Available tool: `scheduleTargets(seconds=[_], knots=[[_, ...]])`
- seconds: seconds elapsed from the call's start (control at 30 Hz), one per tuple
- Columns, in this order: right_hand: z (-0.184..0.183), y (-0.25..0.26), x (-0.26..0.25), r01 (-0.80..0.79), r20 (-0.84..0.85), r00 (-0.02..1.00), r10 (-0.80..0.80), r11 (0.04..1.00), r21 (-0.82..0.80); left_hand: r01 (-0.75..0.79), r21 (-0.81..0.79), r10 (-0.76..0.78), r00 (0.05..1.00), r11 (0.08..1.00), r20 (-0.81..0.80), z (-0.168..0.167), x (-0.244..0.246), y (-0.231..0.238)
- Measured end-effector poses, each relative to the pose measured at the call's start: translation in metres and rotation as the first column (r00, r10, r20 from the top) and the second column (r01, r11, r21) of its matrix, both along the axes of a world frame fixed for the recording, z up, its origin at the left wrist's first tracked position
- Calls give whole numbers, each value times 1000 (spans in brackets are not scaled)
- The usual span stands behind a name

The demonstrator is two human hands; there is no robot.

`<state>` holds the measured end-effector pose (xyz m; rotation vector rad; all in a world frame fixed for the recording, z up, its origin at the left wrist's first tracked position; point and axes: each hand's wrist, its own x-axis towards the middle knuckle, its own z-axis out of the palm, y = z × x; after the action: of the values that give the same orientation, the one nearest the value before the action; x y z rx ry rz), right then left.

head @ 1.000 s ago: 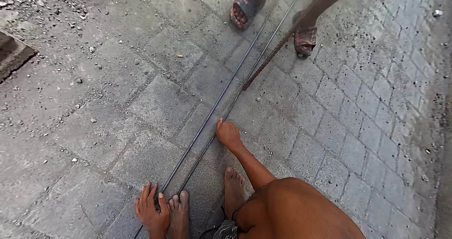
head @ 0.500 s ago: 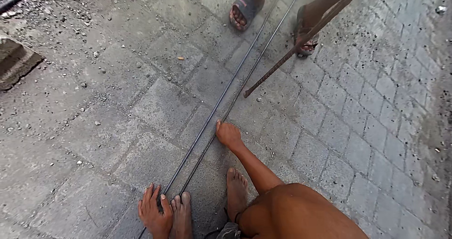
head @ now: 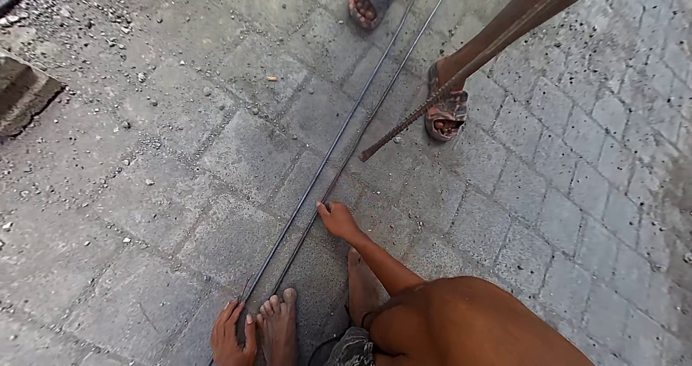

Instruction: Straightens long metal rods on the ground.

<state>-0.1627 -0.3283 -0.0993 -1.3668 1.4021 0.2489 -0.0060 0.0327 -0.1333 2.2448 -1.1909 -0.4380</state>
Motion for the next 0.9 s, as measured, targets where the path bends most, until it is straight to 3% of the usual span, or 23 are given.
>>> scheduleTargets(seconds=[0.13,0.37,0.6,0.77,0.9], knots=[[-3,7,5,55,21,998,-54,995,-77,19,72,-21,999,997,27,5,-4,25],[2,5,17,-33,-89,996,23,993,-111,-11,108,2,996,994,86,-6,-10,33],[-2,13,5,77,13,997,-76,988,-135,8,98,-15,998,995,63,0,-9,29],[2,14,-2,11,-43,999,-17,991,-134,-198,37,194,976,979,100,-7,-20,13],[3,12,-3,-76,-109,992,60,987,-144,-419,102,395,899,902,190,-15,-25,-1]])
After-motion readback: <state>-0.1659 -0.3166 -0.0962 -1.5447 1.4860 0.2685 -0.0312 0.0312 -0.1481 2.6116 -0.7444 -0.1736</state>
